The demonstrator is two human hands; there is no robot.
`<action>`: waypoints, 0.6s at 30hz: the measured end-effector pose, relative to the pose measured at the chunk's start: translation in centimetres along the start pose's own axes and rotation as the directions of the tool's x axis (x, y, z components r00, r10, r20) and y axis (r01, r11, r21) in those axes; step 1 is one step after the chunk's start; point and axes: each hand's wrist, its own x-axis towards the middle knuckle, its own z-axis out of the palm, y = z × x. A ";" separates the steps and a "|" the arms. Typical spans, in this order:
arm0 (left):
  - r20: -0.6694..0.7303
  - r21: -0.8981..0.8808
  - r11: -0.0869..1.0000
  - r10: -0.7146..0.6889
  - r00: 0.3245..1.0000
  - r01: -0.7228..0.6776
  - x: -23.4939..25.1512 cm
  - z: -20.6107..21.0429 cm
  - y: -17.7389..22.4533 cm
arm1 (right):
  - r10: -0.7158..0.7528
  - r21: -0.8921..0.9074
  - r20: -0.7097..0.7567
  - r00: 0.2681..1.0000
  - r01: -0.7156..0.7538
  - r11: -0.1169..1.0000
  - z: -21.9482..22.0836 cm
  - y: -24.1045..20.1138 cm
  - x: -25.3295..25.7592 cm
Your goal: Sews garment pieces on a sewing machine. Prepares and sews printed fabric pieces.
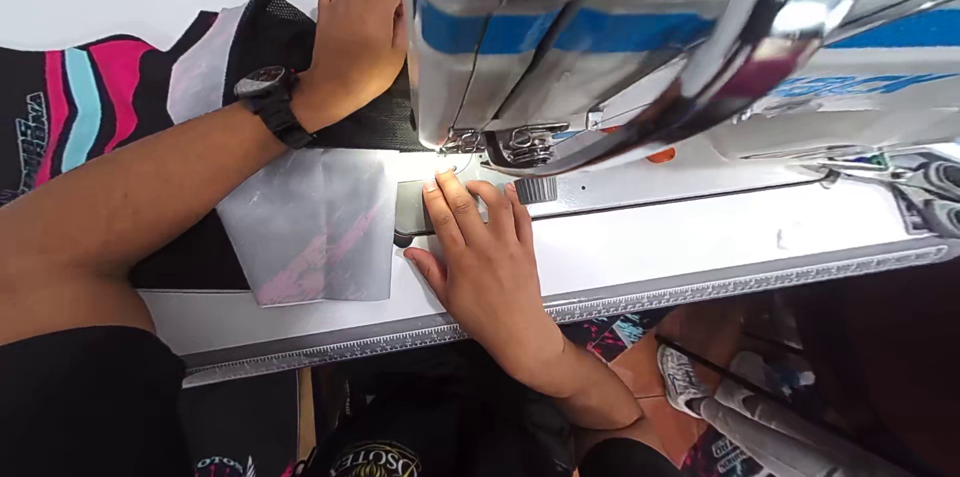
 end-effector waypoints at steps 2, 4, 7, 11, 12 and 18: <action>-0.212 0.029 0.991 0.136 0.968 -0.133 -0.1 3.6 -3.7 | 0.003 0.036 -0.013 1.000 -0.003 0.999 0.3 0.2 -0.5; 0.029 0.051 0.999 -0.006 1.000 0.004 0.4 -1.6 -1.2 | -0.002 0.065 -0.030 1.000 0.004 0.998 0.2 0.3 -0.7; 0.397 0.055 0.952 -0.298 0.868 0.301 1.2 -11.1 2.2 | -0.011 0.085 -0.053 0.999 0.015 0.996 -0.1 0.5 -0.9; 0.362 0.257 0.836 -0.548 0.754 0.484 -4.3 -15.6 -2.5 | -0.085 0.171 -0.128 0.988 0.107 0.979 0.2 -0.5 -0.3; 0.360 0.314 0.778 -0.628 0.690 0.545 -6.2 -16.3 -3.6 | -0.114 0.198 -0.126 0.985 0.138 0.971 0.3 -1.2 -0.1; 0.505 0.238 0.917 -0.399 0.765 0.322 -16.4 -18.8 -11.5 | -0.580 0.389 0.001 0.815 0.534 0.751 0.6 -8.9 -4.9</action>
